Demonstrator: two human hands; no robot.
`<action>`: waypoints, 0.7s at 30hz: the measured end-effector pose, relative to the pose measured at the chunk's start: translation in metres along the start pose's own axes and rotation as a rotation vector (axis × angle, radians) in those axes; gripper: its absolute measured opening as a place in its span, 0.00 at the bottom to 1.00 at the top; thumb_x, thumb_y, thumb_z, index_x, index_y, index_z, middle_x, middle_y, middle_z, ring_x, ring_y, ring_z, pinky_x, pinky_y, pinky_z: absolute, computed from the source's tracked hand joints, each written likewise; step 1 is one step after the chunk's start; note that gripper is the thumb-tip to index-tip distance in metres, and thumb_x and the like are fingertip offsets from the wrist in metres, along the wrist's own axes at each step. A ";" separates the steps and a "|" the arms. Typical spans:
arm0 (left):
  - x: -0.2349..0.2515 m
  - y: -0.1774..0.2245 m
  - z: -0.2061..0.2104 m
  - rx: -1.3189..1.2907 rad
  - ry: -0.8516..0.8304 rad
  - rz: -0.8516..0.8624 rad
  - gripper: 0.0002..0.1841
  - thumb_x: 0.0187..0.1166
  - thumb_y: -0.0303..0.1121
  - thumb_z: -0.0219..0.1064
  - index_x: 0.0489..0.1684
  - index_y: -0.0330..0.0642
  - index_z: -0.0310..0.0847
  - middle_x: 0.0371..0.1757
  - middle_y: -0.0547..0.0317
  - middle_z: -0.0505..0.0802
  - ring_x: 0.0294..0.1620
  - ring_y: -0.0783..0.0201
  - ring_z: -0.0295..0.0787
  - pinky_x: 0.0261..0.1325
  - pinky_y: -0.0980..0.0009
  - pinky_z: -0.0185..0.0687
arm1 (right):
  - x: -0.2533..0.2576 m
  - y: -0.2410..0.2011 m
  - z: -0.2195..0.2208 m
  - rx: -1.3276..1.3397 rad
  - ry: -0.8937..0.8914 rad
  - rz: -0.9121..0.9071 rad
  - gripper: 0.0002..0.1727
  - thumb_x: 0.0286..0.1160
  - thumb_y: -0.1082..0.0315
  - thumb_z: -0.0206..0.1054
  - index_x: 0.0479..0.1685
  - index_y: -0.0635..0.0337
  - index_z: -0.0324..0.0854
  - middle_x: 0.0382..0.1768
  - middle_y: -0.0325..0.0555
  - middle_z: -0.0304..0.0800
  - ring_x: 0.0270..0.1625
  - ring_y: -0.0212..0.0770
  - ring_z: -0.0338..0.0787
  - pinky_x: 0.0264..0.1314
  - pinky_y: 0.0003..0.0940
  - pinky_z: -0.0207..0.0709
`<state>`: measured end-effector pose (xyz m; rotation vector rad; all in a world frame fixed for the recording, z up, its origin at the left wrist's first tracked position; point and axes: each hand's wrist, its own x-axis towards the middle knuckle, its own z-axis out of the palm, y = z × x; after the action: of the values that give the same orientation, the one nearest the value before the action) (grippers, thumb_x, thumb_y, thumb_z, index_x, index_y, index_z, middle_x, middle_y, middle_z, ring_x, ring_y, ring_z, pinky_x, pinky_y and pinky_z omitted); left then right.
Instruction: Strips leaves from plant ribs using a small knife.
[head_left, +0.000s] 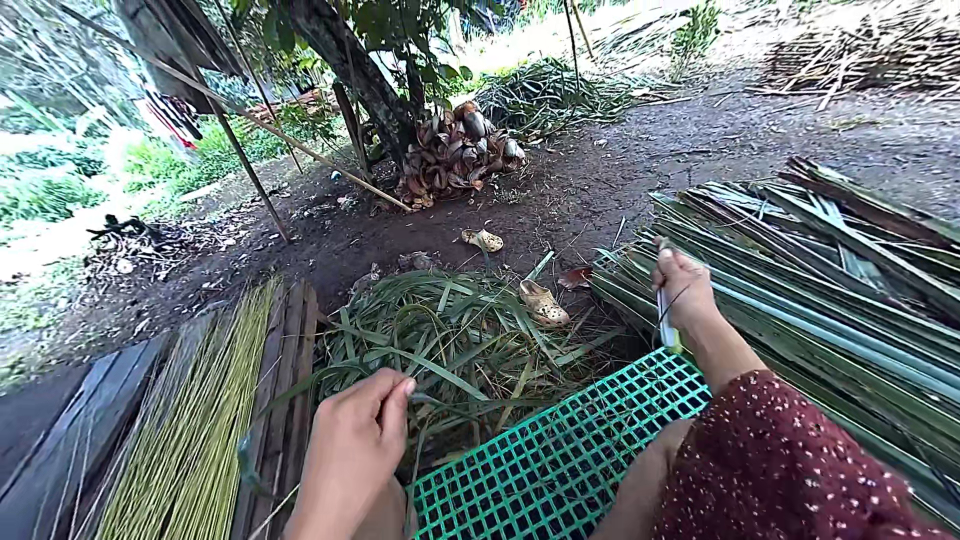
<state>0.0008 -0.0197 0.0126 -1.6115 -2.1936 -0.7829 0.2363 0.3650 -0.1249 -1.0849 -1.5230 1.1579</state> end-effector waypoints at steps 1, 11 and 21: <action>-0.001 -0.002 0.000 -0.002 0.002 -0.018 0.16 0.80 0.37 0.57 0.31 0.41 0.90 0.20 0.62 0.88 0.19 0.73 0.82 0.25 0.77 0.76 | 0.010 0.021 -0.010 -0.379 -0.220 -0.013 0.24 0.93 0.68 0.51 0.81 0.71 0.69 0.41 0.65 0.86 0.42 0.53 0.86 0.55 0.48 0.80; -0.001 0.016 0.014 -0.100 -0.038 -0.076 0.16 0.84 0.38 0.56 0.36 0.43 0.90 0.22 0.66 0.89 0.21 0.79 0.82 0.27 0.82 0.76 | -0.078 -0.029 0.030 -0.545 -1.140 -0.049 0.27 0.92 0.60 0.51 0.84 0.63 0.67 0.31 0.50 0.81 0.29 0.42 0.78 0.39 0.40 0.75; -0.009 0.019 0.024 -0.021 -0.259 0.109 0.15 0.87 0.36 0.56 0.41 0.41 0.90 0.34 0.55 0.94 0.33 0.56 0.94 0.37 0.54 0.89 | -0.185 -0.096 0.106 0.908 -0.454 -0.104 0.16 0.91 0.55 0.52 0.39 0.43 0.85 0.22 0.19 0.82 0.27 0.18 0.81 0.36 0.17 0.76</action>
<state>0.0235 -0.0078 -0.0070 -1.9196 -2.2493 -0.5972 0.1593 0.1497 -0.0743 -0.1317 -1.1122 1.8335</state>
